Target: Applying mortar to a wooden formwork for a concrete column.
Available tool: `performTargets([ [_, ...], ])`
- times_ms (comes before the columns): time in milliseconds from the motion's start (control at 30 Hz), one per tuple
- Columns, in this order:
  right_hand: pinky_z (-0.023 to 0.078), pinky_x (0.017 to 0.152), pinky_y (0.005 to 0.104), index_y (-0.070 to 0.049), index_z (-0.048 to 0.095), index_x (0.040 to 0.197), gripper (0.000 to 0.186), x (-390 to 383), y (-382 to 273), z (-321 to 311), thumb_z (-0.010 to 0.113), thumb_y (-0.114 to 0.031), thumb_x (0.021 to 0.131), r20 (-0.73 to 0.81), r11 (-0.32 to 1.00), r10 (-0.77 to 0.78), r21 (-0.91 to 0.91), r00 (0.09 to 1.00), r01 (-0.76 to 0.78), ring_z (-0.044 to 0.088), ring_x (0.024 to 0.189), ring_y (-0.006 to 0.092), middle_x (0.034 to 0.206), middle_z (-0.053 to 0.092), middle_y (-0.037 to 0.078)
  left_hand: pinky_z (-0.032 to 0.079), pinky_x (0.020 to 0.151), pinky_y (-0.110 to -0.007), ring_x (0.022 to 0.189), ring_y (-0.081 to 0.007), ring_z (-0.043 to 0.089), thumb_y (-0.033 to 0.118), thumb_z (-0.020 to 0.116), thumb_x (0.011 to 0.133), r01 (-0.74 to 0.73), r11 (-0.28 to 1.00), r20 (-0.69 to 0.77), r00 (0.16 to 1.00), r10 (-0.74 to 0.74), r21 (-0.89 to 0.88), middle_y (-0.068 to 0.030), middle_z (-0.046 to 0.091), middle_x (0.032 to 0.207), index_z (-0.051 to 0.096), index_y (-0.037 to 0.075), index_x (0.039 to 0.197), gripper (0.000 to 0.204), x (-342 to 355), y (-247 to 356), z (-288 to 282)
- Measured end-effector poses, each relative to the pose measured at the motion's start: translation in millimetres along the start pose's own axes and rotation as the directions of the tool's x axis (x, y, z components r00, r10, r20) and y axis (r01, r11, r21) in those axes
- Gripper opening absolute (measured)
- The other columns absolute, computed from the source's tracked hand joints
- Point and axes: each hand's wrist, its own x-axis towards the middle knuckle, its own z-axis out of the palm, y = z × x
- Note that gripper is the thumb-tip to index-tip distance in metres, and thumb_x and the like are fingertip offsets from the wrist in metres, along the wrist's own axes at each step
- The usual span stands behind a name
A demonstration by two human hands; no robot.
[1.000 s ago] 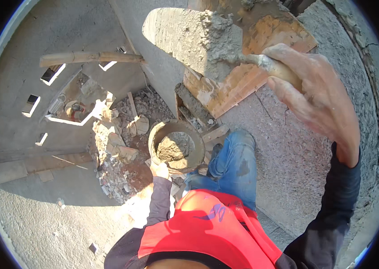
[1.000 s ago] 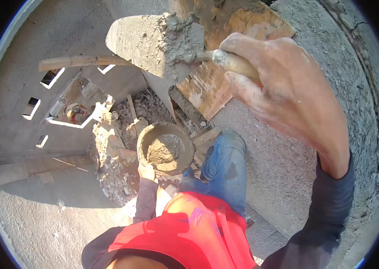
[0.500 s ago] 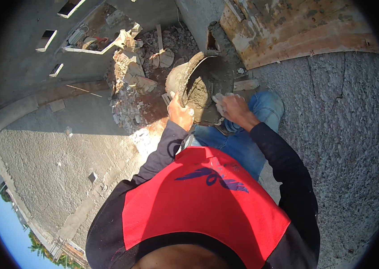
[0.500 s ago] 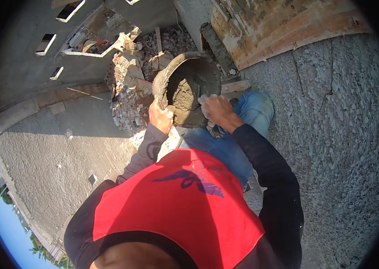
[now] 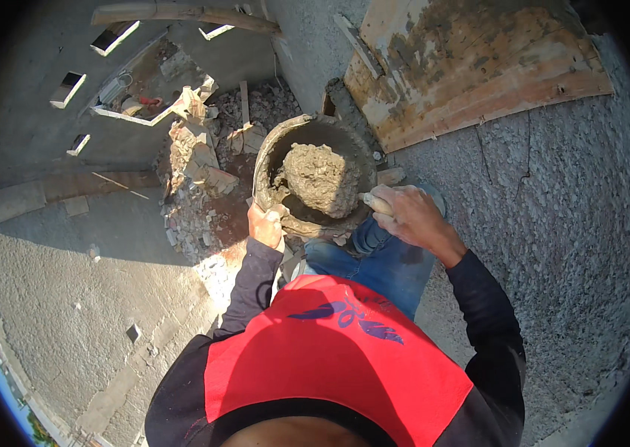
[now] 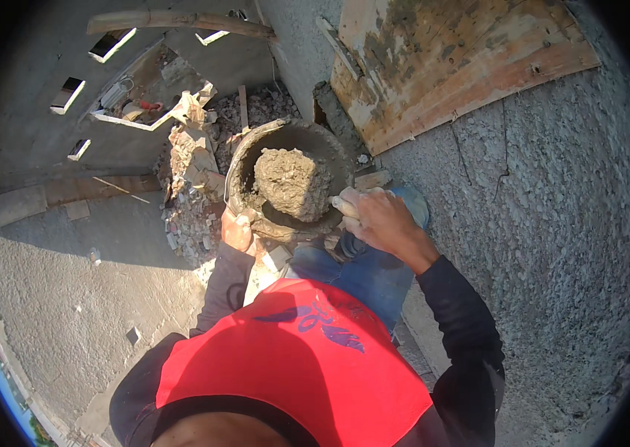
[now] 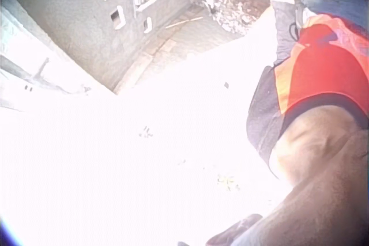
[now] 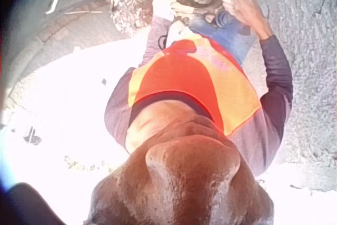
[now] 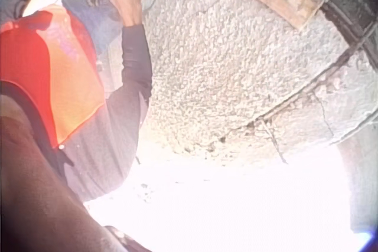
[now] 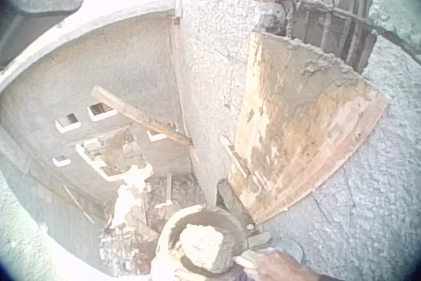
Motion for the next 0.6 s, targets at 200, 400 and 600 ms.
performTargets([
  [200,0.046,0.063,0.0472,-0.005,0.056,0.1,0.03,-34,-51,-108,0.064,-0.022,0.077,-0.015,0.975,-0.21,0.066,0.978,0.211,0.061,0.075,0.0394,0.078,0.062,0.019,0.053,0.078,-0.034,0.094,-0.0207,0.063,0.01,0.052,0.089,-0.089,0.996,0.068,0.994,0.088,0.018,-0.01,0.061,0.112,0.048,0.001,0.125,0.038,8,14,8],
  [400,0.044,0.061,0.0325,0.003,0.06,0.106,0.042,-59,-131,-241,0.066,-0.031,0.082,0.072,0.912,-0.193,0.381,0.979,0.151,0.06,0.071,0.0178,0.074,0.059,0.009,0.052,0.084,-0.037,0.104,-0.0235,0.059,0.002,0.054,0.084,-0.312,0.945,0.095,0.948,0.303,0.102,-0.0108,0.057,0.118,0.044,0.005,0.127,0.044,72,-59,-72],
  [600,0.047,0.039,0.0229,0.005,0.062,0.103,0.05,-91,-124,-354,0.064,-0.04,0.084,-0.192,0.968,0.08,0.248,0.978,-0.03,0.058,0.044,0.011,0.063,0.059,0.007,0.05,0.082,-0.03,0.091,-0.0195,0.061,-0.008,0.043,0.073,-0.135,0.987,0.01,0.991,0.135,0.081,-0.0089,0.06,0.106,0.051,-0.001,0.12,0.047,38,2,6],
])
